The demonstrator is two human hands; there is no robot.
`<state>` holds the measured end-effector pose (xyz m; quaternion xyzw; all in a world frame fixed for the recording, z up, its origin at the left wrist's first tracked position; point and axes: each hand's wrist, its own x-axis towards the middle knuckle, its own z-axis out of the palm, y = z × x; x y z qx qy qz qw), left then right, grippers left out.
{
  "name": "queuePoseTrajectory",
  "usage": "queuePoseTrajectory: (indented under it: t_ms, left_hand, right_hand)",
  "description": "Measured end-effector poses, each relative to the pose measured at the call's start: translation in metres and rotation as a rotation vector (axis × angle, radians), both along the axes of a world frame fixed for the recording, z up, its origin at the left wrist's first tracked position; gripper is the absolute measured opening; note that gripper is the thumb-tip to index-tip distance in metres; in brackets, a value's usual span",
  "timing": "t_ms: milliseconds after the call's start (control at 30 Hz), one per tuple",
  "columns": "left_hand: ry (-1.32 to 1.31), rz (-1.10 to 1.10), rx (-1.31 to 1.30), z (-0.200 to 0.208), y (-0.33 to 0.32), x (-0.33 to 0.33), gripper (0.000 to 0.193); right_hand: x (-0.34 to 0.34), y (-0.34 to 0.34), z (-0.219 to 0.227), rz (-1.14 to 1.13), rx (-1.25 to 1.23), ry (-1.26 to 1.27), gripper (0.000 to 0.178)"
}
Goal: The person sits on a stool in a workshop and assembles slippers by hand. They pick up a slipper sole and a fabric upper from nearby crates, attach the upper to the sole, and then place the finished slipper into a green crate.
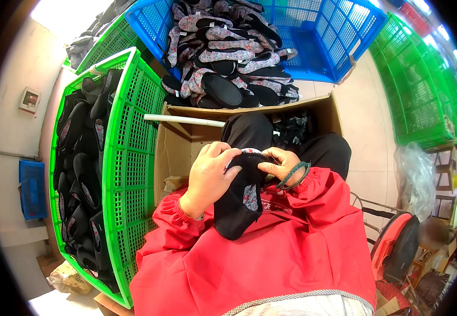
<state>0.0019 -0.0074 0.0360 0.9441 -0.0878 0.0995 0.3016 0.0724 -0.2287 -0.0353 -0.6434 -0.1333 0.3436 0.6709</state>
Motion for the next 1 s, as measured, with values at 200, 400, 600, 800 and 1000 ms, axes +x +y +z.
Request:
queuePoseTrajectory:
  t_ms: [200, 400, 600, 800, 1000]
  left_hand:
    - [-0.192, -0.02, 0.147, -0.008, -0.006, 0.011, 0.019]
    - [-0.215, -0.089, 0.203, -0.012, -0.003, 0.021, 0.01]
    - [-0.22, -0.02, 0.024, -0.019, -0.004, 0.021, 0.009]
    - [0.006, 0.179, -0.343, -0.039, -0.002, 0.014, 0.003]
    - [0.147, 0.233, -0.56, -0.042, -0.004, 0.011, 0.0]
  right_hand:
    - [0.001, -0.001, -0.002, 0.001, -0.018, 0.004, 0.034]
    - [-0.001, 0.001, -0.015, -0.033, 0.004, 0.01, 0.033]
    - [0.0, -0.004, -0.018, -0.03, 0.014, 0.019, 0.032]
    - [0.0, -0.004, -0.018, -0.043, 0.046, 0.028, 0.03]
    - [0.0, -0.005, -0.015, -0.047, 0.058, 0.05, 0.029]
